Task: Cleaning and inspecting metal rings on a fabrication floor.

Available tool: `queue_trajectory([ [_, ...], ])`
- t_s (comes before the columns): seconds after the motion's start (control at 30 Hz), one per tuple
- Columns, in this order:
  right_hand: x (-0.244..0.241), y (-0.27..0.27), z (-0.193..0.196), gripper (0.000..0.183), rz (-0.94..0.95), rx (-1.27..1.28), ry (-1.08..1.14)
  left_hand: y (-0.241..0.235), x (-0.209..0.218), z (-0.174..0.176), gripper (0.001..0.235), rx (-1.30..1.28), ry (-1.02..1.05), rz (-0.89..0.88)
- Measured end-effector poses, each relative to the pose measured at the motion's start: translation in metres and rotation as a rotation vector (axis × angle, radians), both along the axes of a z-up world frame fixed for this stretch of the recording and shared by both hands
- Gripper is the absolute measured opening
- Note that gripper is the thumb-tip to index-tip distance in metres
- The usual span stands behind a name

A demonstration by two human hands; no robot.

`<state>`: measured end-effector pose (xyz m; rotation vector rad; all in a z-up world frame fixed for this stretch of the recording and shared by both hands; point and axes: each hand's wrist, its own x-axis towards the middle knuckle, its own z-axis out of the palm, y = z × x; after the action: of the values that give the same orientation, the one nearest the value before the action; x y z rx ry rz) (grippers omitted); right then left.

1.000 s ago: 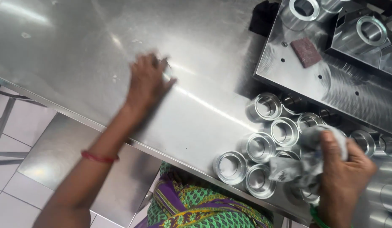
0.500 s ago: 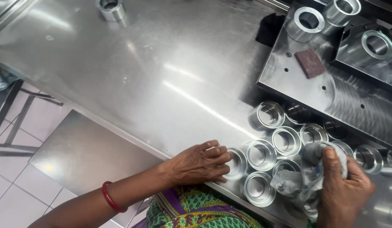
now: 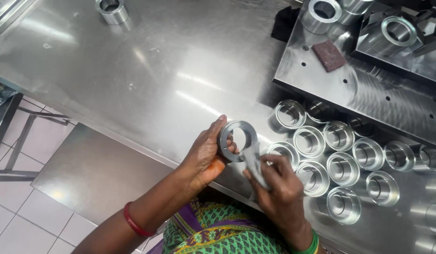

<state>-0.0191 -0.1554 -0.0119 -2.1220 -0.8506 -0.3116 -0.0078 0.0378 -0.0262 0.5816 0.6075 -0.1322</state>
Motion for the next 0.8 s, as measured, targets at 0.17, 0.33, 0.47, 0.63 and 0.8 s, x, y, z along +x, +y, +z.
queue_trajectory([
  [0.17, -0.006, 0.018, 0.031, 0.025, 0.073, -0.031, -0.108, -0.015, -0.009, 0.005, 0.043, 0.014, -0.026, -0.076],
  [0.33, 0.021, 0.011, 0.03, 0.022, -0.079, -0.123, -0.229, -0.015, -0.016, 0.01, 0.042, 0.012, -0.185, -0.094],
  [0.47, 0.035, 0.0, 0.034, 0.019, -0.329, 0.033, -0.034, -0.006, -0.018, 0.027, 0.039, 0.241, -0.176, -0.105],
  [0.63, 0.039, 0.015, 0.018, 0.036, -0.061, 0.237, 0.246, -0.023, -0.012, 0.033, 0.05, 1.119, -0.5, -0.02],
  [0.8, 0.041, 0.03, 0.042, 0.048, -0.136, 0.724, 1.106, -0.029, -0.002, 0.015, 0.049, -0.055, -0.534, -0.043],
])
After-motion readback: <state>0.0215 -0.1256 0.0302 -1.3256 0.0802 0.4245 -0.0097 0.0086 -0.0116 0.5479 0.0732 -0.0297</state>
